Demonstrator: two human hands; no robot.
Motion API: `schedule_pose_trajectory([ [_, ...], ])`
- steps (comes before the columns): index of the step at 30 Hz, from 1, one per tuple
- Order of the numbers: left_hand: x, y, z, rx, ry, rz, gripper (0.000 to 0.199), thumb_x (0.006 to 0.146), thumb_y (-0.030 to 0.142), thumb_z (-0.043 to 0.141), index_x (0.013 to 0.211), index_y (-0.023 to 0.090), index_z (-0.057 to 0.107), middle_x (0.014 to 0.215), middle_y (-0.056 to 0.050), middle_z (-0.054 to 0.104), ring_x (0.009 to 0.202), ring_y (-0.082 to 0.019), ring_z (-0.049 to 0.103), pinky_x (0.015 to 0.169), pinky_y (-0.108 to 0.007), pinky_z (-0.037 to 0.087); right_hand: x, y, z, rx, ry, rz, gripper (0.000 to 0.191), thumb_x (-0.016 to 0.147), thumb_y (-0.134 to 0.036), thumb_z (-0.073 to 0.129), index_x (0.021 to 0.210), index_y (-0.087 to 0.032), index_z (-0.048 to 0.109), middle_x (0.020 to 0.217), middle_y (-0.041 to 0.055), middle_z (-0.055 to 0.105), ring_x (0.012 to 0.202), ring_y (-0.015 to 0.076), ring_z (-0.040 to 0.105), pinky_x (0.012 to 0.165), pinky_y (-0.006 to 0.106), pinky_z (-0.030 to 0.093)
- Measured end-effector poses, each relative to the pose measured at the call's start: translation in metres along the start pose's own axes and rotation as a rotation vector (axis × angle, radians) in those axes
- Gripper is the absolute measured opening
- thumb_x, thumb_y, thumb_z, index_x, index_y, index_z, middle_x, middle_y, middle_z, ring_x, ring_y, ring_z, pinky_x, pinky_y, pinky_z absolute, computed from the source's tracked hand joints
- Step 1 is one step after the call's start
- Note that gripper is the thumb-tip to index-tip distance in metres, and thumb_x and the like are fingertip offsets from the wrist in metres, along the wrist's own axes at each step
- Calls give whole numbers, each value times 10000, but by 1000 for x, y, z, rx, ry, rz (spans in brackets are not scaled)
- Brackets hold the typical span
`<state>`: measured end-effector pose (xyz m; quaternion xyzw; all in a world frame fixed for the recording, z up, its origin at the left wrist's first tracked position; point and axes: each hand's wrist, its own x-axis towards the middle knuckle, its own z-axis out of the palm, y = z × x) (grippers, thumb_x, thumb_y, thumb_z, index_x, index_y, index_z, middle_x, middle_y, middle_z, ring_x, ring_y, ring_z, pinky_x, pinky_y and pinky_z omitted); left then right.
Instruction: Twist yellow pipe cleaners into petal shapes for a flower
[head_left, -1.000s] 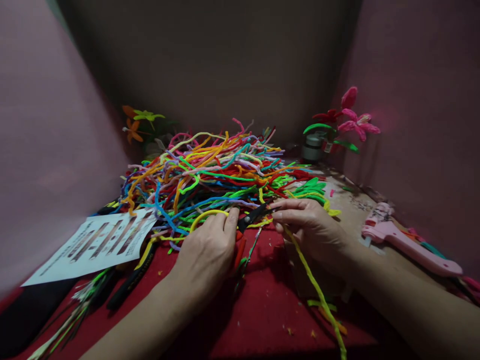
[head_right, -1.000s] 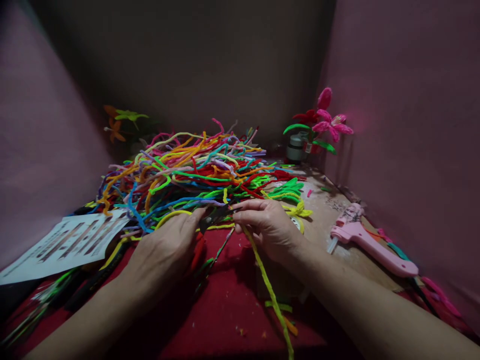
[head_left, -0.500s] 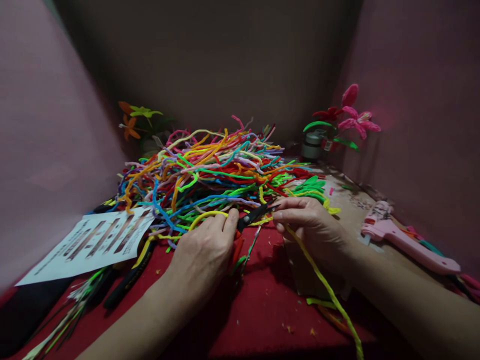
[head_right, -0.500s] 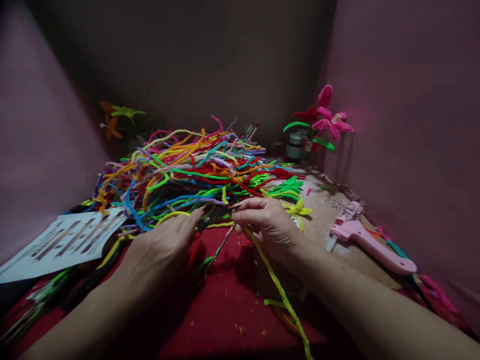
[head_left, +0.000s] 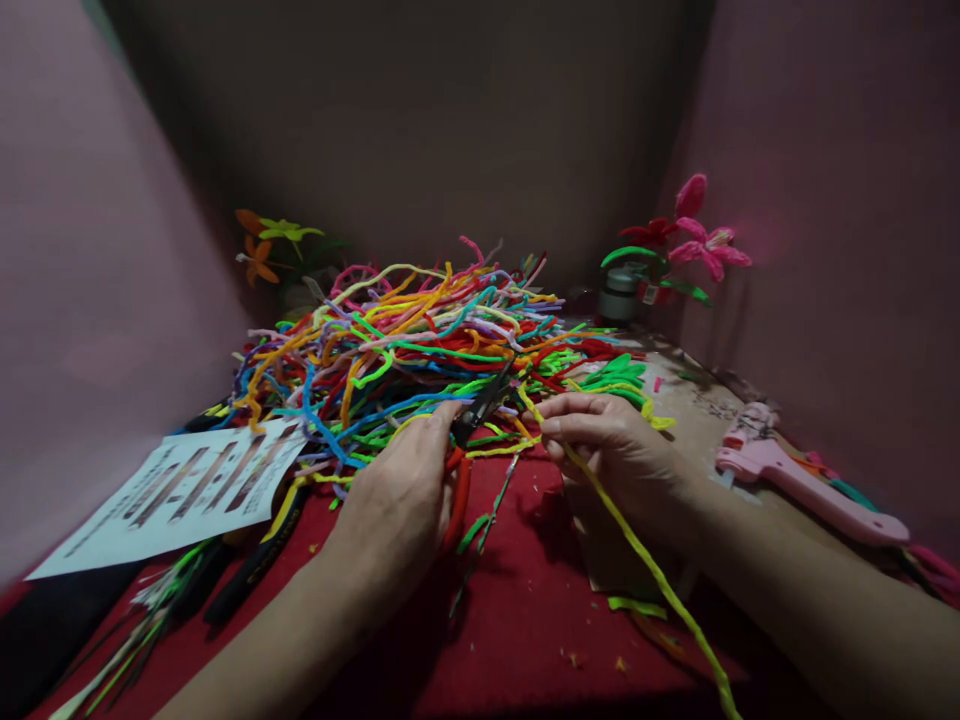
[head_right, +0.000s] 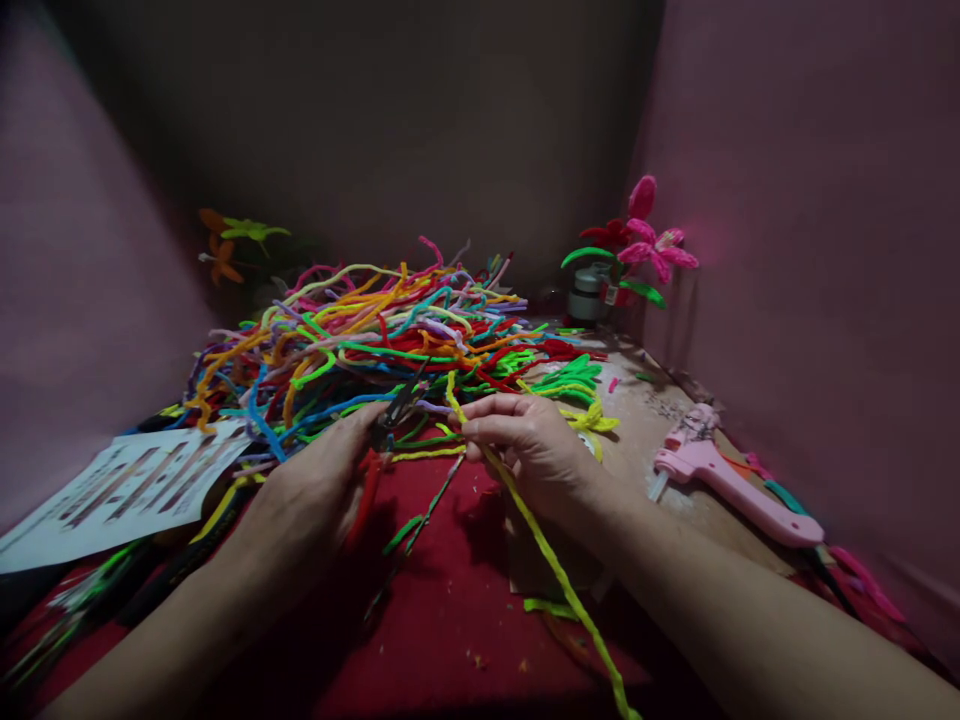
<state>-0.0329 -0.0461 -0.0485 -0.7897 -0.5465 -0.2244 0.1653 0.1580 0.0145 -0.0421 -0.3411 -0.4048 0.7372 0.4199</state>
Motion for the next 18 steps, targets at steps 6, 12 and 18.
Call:
schedule_pose_trajectory([
  [6,-2,1,7,147,-163,33,457,785,105,410,1242,97,401,1026,-139,590,895,-220,578,746,-346,497,-2,0,2,19,-14,-22,150,508,-130,695,647,-126,639,499,-16,583,391,53,492,396,164,343],
  [12,-4,5,6,230,-177,55,464,781,99,419,1244,90,397,936,-118,611,785,-194,596,652,-301,497,-3,3,2,-23,-5,-50,175,520,-140,716,679,-129,643,522,-11,597,454,72,547,456,170,398],
  [18,-4,7,1,336,-161,89,446,790,104,426,1234,70,413,840,-102,602,700,-202,585,561,-294,479,-2,4,1,-48,-11,-58,152,529,-146,718,656,-135,635,513,-7,591,453,73,536,459,179,388],
])
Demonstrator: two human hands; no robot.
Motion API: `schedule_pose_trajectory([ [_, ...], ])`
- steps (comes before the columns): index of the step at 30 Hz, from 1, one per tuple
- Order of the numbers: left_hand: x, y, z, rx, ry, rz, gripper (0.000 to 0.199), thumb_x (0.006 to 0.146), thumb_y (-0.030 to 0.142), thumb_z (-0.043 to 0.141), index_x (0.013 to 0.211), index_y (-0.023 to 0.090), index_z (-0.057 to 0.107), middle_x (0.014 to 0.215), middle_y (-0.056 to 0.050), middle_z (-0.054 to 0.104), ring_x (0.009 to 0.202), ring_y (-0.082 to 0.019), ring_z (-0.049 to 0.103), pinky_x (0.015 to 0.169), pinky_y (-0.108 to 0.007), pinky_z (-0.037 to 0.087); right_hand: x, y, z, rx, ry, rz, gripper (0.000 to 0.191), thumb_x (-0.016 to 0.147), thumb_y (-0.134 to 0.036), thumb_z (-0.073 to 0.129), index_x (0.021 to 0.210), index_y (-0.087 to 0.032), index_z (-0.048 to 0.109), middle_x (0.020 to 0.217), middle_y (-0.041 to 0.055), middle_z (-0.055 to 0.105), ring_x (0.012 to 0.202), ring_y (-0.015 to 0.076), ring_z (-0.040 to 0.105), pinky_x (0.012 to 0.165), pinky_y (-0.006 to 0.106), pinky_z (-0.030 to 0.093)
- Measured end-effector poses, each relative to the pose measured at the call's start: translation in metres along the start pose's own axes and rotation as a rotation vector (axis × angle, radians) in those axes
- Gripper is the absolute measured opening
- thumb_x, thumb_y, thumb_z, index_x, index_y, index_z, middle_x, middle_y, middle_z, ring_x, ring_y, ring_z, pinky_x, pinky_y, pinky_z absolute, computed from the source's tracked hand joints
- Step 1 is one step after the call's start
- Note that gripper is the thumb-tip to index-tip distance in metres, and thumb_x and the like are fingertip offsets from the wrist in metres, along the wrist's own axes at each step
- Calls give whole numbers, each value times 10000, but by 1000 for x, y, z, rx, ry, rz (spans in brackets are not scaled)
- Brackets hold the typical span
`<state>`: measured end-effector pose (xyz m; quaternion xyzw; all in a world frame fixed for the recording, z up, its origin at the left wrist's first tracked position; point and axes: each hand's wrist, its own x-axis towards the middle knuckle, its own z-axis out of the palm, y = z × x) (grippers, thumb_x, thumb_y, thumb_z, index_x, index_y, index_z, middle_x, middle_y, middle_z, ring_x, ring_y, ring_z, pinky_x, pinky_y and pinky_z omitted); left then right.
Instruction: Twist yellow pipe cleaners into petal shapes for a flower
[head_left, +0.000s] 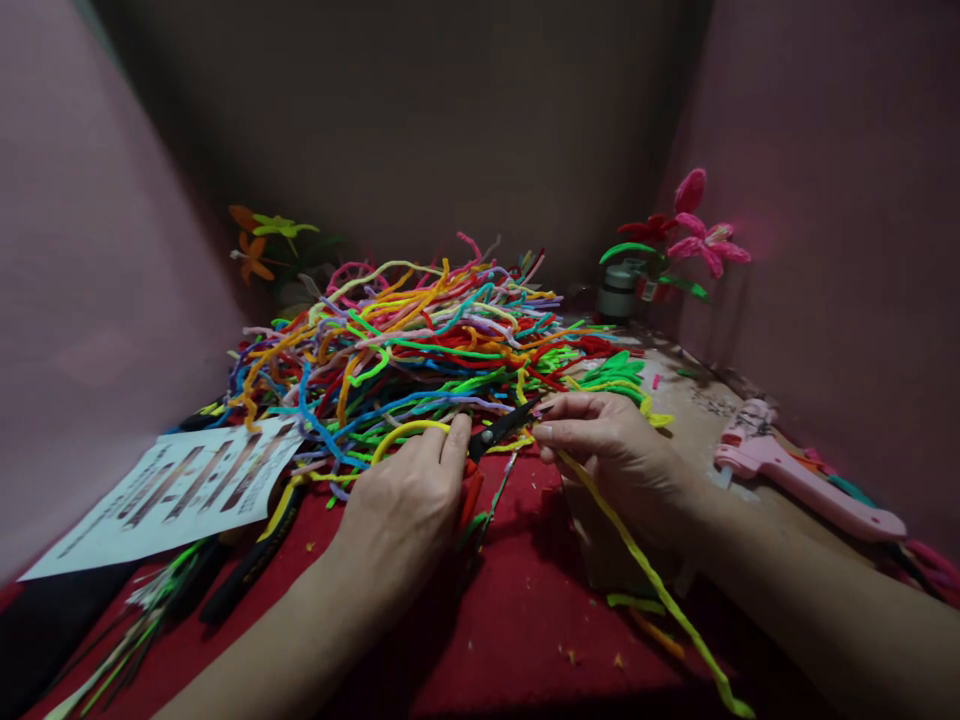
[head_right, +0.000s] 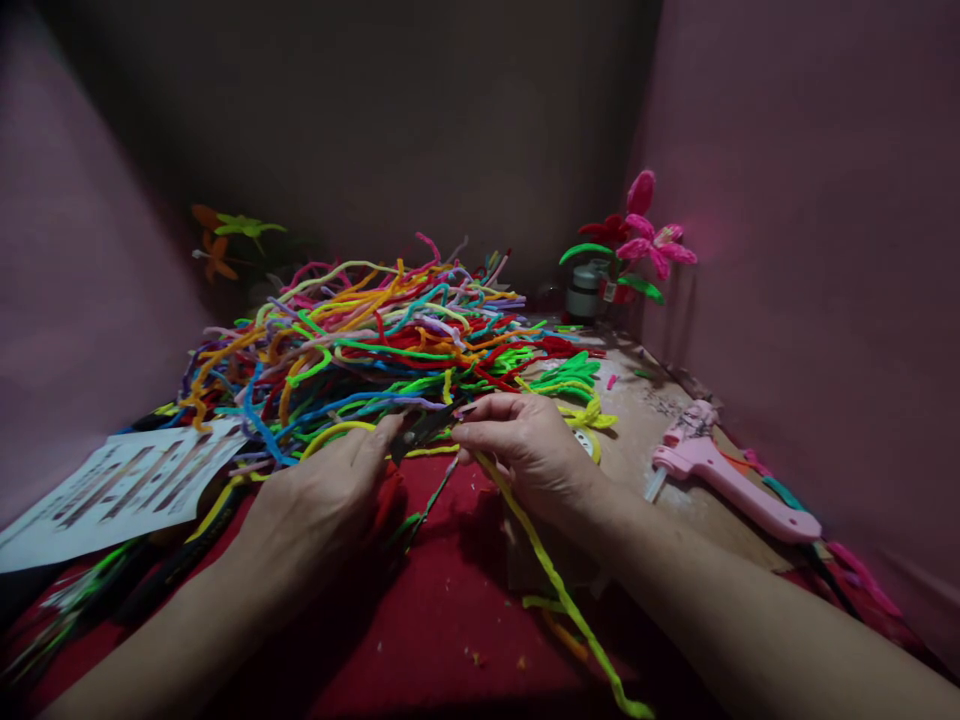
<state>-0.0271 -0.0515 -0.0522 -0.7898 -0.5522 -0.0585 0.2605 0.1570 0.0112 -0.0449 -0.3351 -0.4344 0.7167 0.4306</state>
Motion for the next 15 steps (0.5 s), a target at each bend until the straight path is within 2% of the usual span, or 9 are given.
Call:
schedule_pose_trajectory([
  [7,-3,-3,-1,-5,-15,13,435,797,87,412,1232,82,412,846,-97,614,680,-191,595,530,-278,479,-3,-2,1,12,-3,11,122,534,-141,713,613,-140,620,506,-12,584,450,68,523,463,183,380],
  [12,-2,-7,-1,-91,77,-8,413,805,77,381,1216,64,412,925,-126,604,806,-202,590,649,-292,494,-3,-4,3,15,21,6,145,526,-138,725,650,-136,651,556,-10,610,475,60,529,505,185,419],
  [15,0,-5,-2,-36,69,-16,432,799,62,369,1229,63,404,891,-125,586,804,-224,571,651,-325,487,-1,-4,2,29,26,-17,145,518,-141,728,639,-139,647,550,-9,610,480,72,533,495,194,427],
])
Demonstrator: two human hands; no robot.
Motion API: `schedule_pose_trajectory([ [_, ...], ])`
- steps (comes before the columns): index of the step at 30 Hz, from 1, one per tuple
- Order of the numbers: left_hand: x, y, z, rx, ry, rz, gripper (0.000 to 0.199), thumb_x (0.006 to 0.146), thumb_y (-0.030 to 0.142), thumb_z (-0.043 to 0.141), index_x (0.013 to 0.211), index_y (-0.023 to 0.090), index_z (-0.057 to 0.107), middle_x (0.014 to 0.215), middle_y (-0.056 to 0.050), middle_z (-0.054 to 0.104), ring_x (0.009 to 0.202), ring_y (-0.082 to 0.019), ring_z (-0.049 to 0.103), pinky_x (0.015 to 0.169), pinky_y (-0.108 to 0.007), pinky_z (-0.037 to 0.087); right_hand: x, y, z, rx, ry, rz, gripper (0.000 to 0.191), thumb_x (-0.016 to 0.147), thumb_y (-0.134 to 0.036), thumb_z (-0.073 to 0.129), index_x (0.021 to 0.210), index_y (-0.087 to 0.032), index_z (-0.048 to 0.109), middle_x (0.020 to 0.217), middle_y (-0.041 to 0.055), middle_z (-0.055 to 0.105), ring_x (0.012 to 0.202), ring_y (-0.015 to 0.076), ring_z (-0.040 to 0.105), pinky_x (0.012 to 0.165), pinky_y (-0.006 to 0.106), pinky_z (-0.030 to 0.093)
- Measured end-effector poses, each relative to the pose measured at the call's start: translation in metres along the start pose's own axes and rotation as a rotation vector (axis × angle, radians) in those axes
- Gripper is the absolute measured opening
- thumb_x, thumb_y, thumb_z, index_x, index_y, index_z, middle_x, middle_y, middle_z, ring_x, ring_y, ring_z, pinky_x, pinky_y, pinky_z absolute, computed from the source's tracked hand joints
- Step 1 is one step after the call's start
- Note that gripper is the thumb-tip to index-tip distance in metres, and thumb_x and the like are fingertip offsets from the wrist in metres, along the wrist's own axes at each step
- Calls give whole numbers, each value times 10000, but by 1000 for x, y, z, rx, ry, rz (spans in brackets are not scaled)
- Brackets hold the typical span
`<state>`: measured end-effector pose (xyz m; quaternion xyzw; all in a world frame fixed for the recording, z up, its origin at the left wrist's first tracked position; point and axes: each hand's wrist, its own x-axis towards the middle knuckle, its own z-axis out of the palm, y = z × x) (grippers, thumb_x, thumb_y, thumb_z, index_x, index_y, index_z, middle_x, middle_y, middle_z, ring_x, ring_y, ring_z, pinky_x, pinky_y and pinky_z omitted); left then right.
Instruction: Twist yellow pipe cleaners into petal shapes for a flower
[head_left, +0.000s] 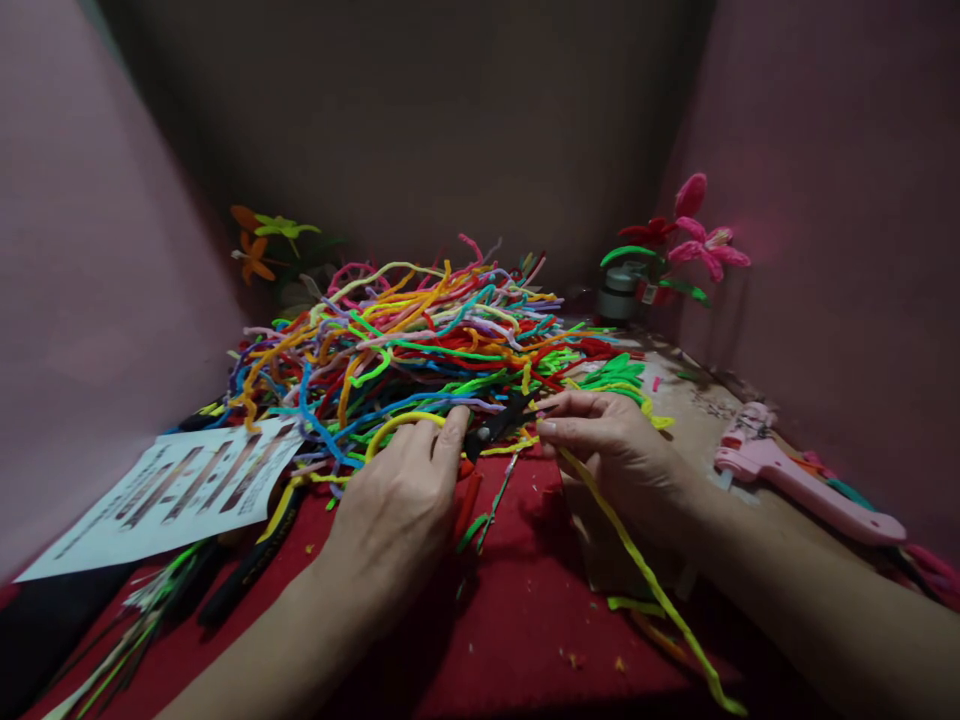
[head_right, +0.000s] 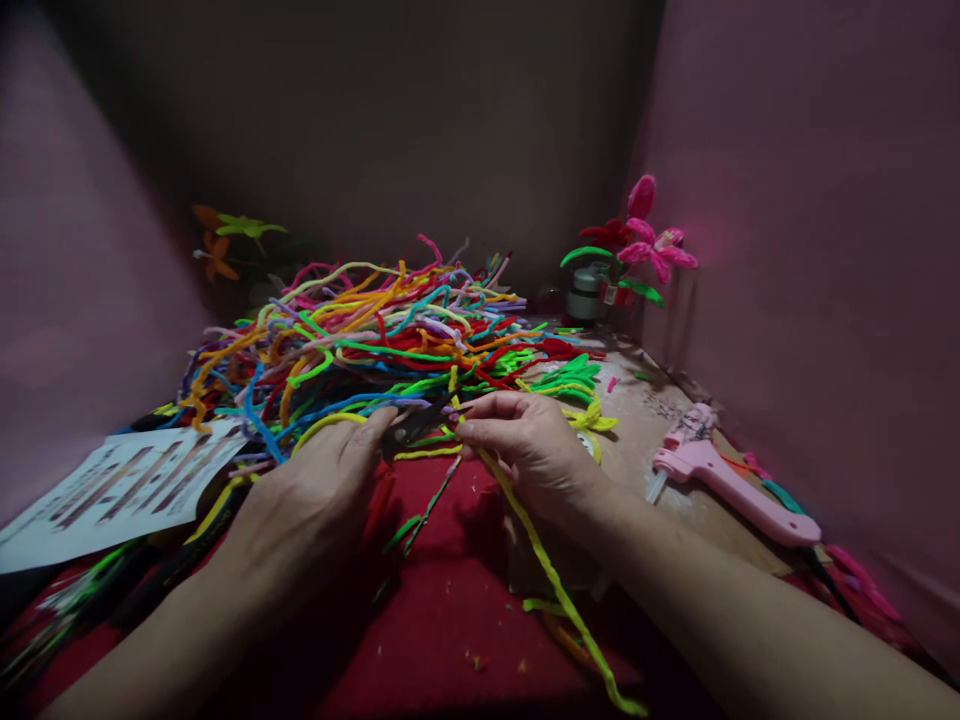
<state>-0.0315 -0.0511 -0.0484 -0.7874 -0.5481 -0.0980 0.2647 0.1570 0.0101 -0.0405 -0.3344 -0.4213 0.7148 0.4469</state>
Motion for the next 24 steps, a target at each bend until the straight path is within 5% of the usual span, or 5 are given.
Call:
schedule_pose_trajectory([
  [24,0,5,0,169,-82,56,417,823,90,365,1239,83,388,800,-78,567,694,-183,552,559,-267,435,-1,-3,-1,-125,10,80,227,486,-204,755,632,-140,595,447,-19,558,381,70,467,387,189,272],
])
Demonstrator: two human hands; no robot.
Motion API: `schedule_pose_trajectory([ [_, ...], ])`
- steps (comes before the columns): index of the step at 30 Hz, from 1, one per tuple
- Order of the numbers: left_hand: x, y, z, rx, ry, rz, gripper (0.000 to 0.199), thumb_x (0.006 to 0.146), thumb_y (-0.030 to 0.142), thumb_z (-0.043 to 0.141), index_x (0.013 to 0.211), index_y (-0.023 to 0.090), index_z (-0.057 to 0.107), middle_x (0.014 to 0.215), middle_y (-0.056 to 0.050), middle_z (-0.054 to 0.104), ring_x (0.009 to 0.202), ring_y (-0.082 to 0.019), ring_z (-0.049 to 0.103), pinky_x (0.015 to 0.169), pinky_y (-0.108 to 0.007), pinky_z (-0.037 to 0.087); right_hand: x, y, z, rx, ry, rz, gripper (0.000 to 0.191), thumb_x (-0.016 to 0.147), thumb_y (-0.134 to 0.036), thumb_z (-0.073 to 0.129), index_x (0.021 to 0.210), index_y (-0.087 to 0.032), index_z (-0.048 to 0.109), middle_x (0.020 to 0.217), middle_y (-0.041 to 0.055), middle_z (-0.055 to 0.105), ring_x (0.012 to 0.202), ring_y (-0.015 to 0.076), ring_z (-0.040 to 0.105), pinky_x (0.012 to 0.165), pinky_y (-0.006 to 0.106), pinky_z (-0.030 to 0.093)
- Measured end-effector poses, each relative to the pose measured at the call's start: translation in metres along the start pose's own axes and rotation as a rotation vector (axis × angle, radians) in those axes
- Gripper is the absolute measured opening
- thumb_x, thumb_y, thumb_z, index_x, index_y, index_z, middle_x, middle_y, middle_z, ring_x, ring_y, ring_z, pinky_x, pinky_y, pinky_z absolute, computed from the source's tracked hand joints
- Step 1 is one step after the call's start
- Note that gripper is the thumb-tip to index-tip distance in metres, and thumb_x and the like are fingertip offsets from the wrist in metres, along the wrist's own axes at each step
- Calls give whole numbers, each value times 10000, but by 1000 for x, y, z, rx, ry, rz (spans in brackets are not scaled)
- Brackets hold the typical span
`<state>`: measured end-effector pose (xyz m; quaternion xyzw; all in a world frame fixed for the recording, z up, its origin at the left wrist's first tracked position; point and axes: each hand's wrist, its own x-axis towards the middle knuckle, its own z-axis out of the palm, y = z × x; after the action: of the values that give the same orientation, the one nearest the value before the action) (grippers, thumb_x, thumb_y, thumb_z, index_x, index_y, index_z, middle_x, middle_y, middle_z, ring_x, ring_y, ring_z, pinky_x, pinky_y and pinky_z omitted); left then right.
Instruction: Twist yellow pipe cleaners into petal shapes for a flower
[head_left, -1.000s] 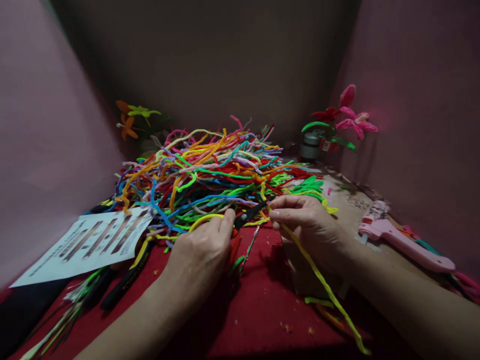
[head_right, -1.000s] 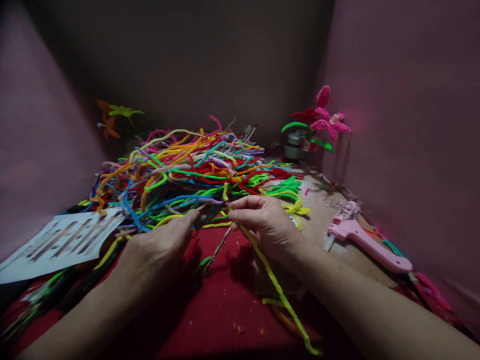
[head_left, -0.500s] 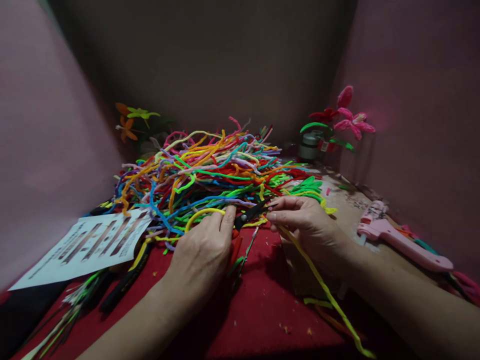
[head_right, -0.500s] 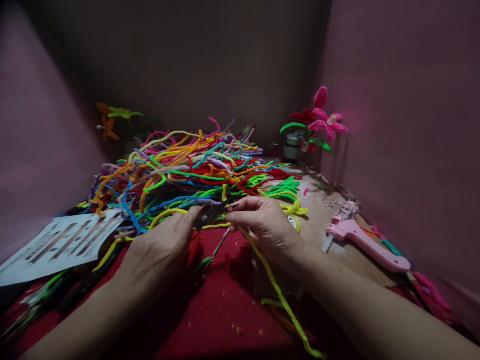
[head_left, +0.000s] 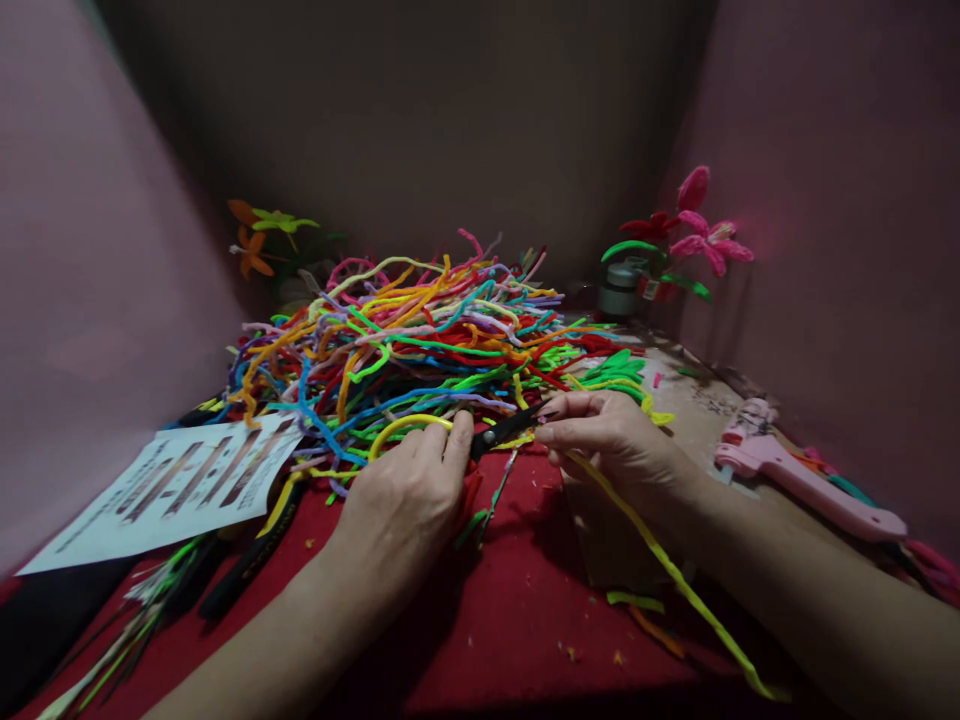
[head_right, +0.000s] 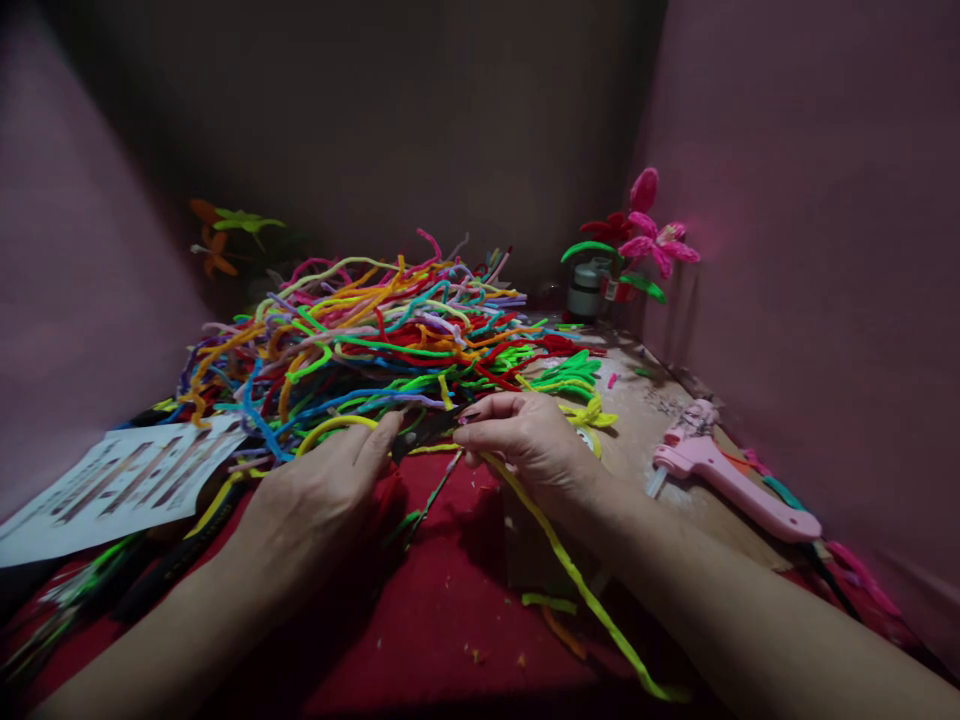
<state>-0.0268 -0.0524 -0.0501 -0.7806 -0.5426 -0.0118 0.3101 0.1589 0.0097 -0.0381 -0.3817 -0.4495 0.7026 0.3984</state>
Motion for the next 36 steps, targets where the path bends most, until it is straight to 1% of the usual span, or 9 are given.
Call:
schedule_pose_trajectory([
  [9,-1,-3,5,-139,26,4,414,786,72,401,1199,85,429,830,-98,614,684,-186,597,556,-265,469,2,0,-2,54,-25,3,161,508,-157,722,592,-150,585,455,-26,551,388,62,478,377,175,296],
  [13,2,-8,4,-432,125,-107,328,834,140,361,1144,115,463,970,-121,625,763,-181,627,609,-261,479,4,0,-5,101,-11,23,156,541,-161,710,659,-148,609,491,-25,560,402,57,489,379,162,307],
  [15,5,-9,-2,-664,121,-213,287,833,208,402,1095,133,488,895,-87,640,714,-168,629,593,-249,475,5,0,-5,144,-32,8,158,553,-155,707,666,-149,596,514,-32,558,430,54,508,413,160,346],
  [19,10,-5,-18,-1295,-134,-479,322,795,318,505,1082,171,494,656,10,596,508,-117,571,436,-197,428,6,2,-7,205,-76,-37,173,582,-157,696,692,-158,562,531,-33,563,457,56,520,435,157,364],
  [23,13,4,-26,-1780,-371,-606,446,733,340,608,1129,194,467,732,-6,618,458,-95,551,383,-184,424,9,4,-8,252,-148,-105,138,654,-142,643,717,-159,520,576,-12,605,463,62,533,426,153,366],
  [25,14,10,-27,-1894,-432,-604,446,719,333,627,1113,181,481,731,-20,625,428,-89,536,361,-180,413,11,4,-9,294,-158,-131,124,690,-134,611,729,-165,496,635,10,642,484,84,567,411,159,373],
  [29,18,20,-28,-2072,-493,-576,376,708,258,639,1044,161,499,650,-4,610,419,-82,517,359,-168,411,15,3,-11,372,-86,-146,74,741,-82,521,736,-151,493,689,55,671,570,135,634,440,185,439],
  [33,19,23,-30,-2078,-568,-593,267,741,201,590,981,136,492,496,36,544,330,-50,416,314,-135,335,19,3,-13,420,-50,-136,91,784,-80,465,734,-139,512,670,66,663,578,141,640,467,200,474],
  [36,18,18,-29,-2069,-568,-646,289,739,221,588,1001,144,492,537,22,568,332,-43,387,290,-129,308,22,1,-16,408,65,-143,133,824,-131,446,708,-138,510,573,39,624,508,134,613,430,203,465],
])
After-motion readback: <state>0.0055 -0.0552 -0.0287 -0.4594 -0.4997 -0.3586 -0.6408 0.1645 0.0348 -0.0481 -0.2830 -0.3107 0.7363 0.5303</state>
